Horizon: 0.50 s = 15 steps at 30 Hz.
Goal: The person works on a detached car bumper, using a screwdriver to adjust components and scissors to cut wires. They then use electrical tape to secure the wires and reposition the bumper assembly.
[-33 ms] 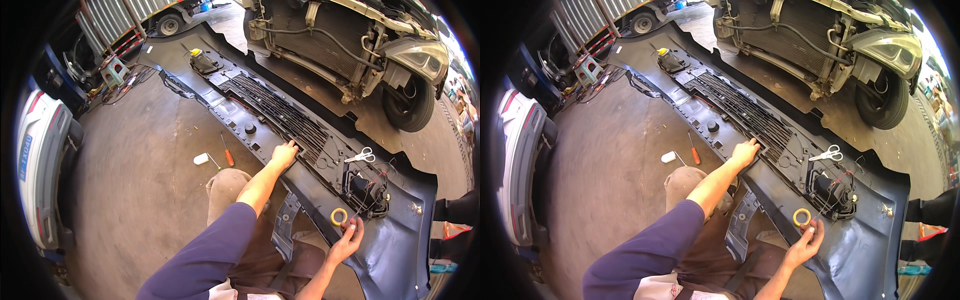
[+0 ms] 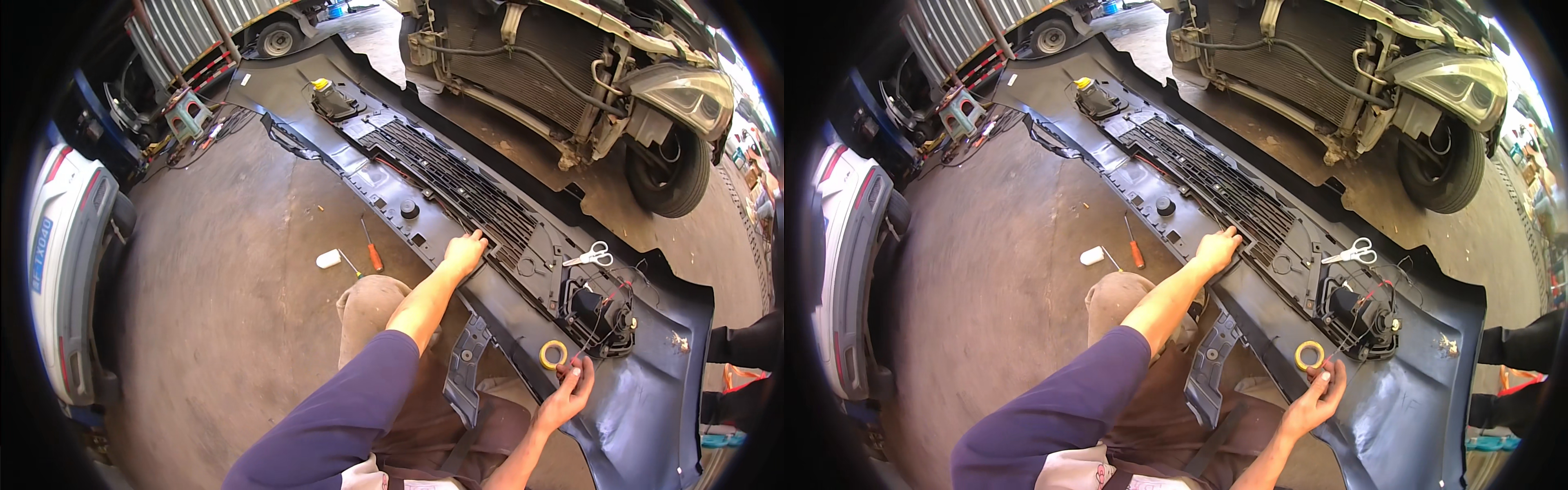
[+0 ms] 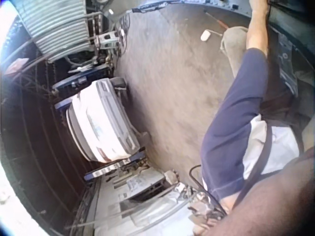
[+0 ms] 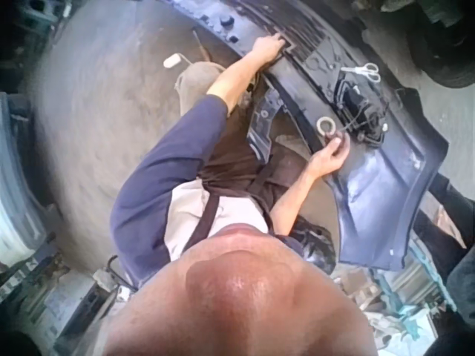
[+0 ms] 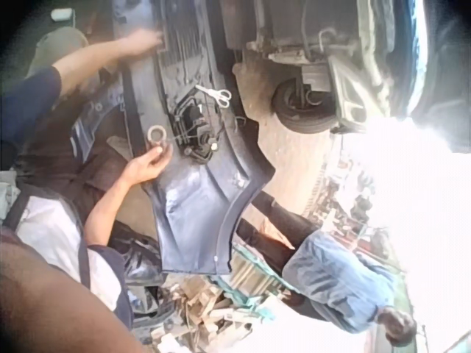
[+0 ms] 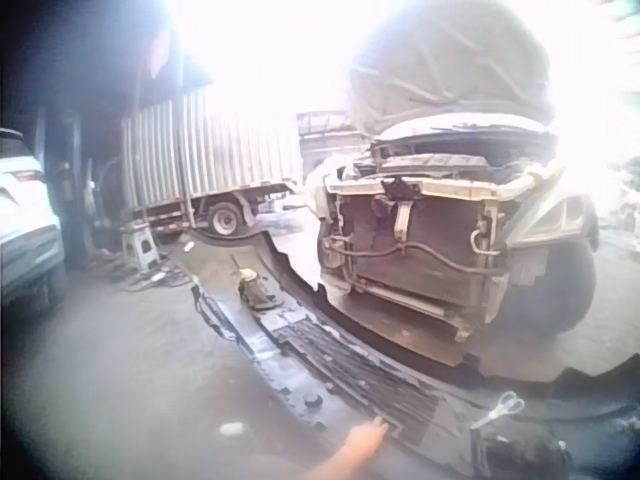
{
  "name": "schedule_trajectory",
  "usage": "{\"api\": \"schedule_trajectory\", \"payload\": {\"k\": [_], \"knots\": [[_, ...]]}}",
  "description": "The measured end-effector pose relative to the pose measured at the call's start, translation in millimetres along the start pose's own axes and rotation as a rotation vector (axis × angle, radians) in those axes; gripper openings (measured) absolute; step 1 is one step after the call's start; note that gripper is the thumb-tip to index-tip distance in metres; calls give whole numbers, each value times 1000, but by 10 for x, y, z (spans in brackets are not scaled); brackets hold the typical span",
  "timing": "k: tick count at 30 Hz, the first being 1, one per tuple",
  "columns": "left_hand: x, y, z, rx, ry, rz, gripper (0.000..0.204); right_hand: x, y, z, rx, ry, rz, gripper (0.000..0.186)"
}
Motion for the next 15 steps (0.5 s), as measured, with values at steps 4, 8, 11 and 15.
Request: {"api": "schedule_trajectory", "payload": {"k": [4, 8, 11, 15], "knots": [[6, 49, 107, 16, 4, -25, 16, 83, 53, 37, -28, 0, 47, 35], [-75, 22, 192, 55, -74, -30, 17, 62, 96, 93, -128, -7, 111, 32], [8, 53, 206, 84, -249, 88, 20, 30, 81, 114, -118, -52, 156, 28], [553, 845, 373, -105, -322, 249, 16, 137, -34, 174, -140, -15, 263, 28]]}}
Point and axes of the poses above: each hand's wrist, its own z-axis towards the middle knuckle, its own x-axis out of the back of the hand, y = z × x, the point moved 8 cm from there along z, towards the middle knuckle, and after that the axes turned 1 degree about -y, right-handed, at the moved point
